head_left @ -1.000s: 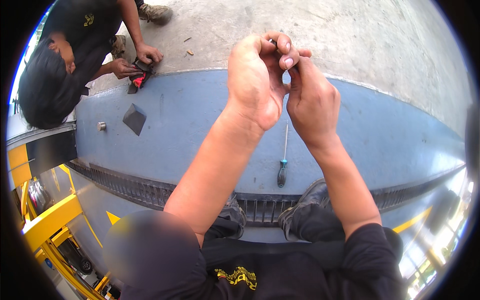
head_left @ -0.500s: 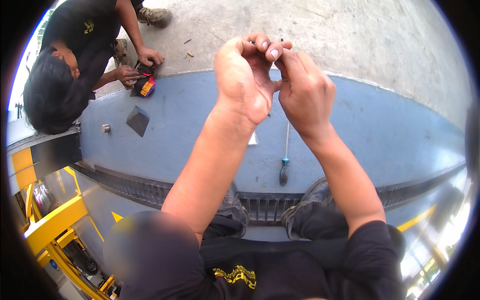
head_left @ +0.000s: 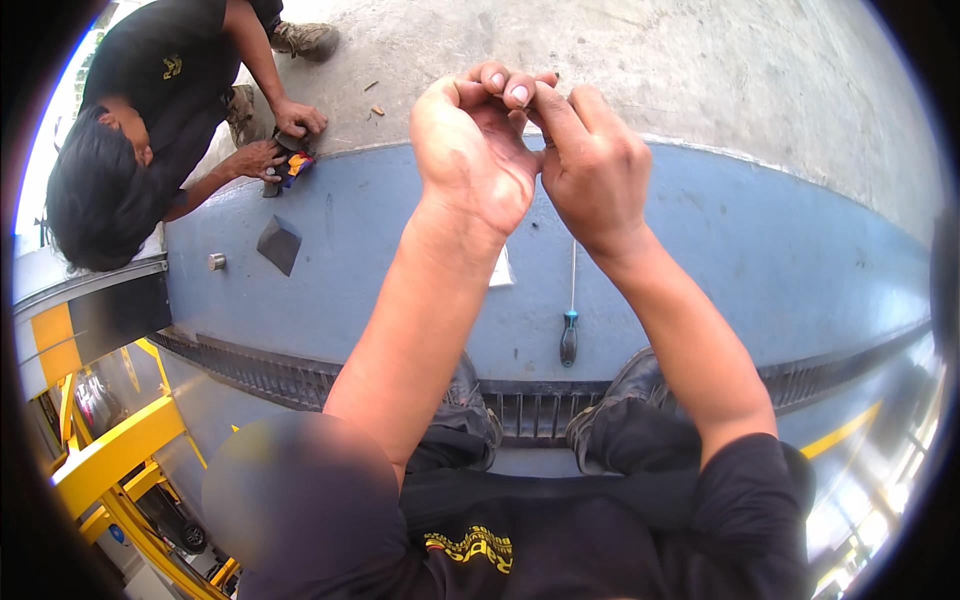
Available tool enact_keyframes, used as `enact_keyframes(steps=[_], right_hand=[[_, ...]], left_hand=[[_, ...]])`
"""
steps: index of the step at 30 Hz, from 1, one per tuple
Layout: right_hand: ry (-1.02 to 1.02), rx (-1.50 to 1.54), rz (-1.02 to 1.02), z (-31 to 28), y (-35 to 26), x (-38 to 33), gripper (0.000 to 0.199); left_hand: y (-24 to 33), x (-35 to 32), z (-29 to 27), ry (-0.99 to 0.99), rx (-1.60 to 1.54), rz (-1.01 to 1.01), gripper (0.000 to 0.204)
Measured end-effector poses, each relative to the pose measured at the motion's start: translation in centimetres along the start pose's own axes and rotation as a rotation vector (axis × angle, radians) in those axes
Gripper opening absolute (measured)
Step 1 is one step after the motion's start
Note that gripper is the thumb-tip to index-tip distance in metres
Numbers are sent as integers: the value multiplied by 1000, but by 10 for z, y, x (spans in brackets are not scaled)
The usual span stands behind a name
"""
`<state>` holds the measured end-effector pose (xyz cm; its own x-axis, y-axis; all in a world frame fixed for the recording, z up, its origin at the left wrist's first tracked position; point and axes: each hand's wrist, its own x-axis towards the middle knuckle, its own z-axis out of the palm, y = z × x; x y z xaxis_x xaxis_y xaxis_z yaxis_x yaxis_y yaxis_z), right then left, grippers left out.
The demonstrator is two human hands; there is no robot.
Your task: The person assembles small metal components on a workbench, using a screwdriver to manipulate parts. They then walk to a car lift and place the assembled components into a metal bowl near the wheel hub.
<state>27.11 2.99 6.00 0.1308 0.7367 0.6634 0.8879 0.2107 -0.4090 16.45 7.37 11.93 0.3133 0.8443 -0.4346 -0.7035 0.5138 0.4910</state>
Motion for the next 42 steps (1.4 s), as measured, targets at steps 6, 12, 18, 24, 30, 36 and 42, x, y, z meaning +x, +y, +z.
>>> enact_keyframes(steps=[6, 12, 18, 24, 30, 36, 42], right_hand=[[-189, 367, 359, -5, -19, 10, 11], [-424, 656, 467, -36, -23, 34, 20], [-380, 1308, 754, -49, -27, 33, 30], [-597, 1646, 1074, -65, -18, 37, 31], [-643, 1724, 1148, -65, -16, 34, 39], [-601, 1695, 1209, -68, -19, 39, 39], [-540, 1577, 1068, -70, -23, 44, 36]], left_hand=[[8, 7, -3, 80, -132, 76, 21], [11, -8, 4, -81, -26, 205, 15], [2, -24, 17, -295, -25, 218, 15], [4, -29, 13, -404, 50, 219, 15], [0, -30, 15, -415, 82, 207, 16], [-7, -26, 10, -393, 127, 125, 25], [-2, -17, 9, -521, 84, 97, 35]])
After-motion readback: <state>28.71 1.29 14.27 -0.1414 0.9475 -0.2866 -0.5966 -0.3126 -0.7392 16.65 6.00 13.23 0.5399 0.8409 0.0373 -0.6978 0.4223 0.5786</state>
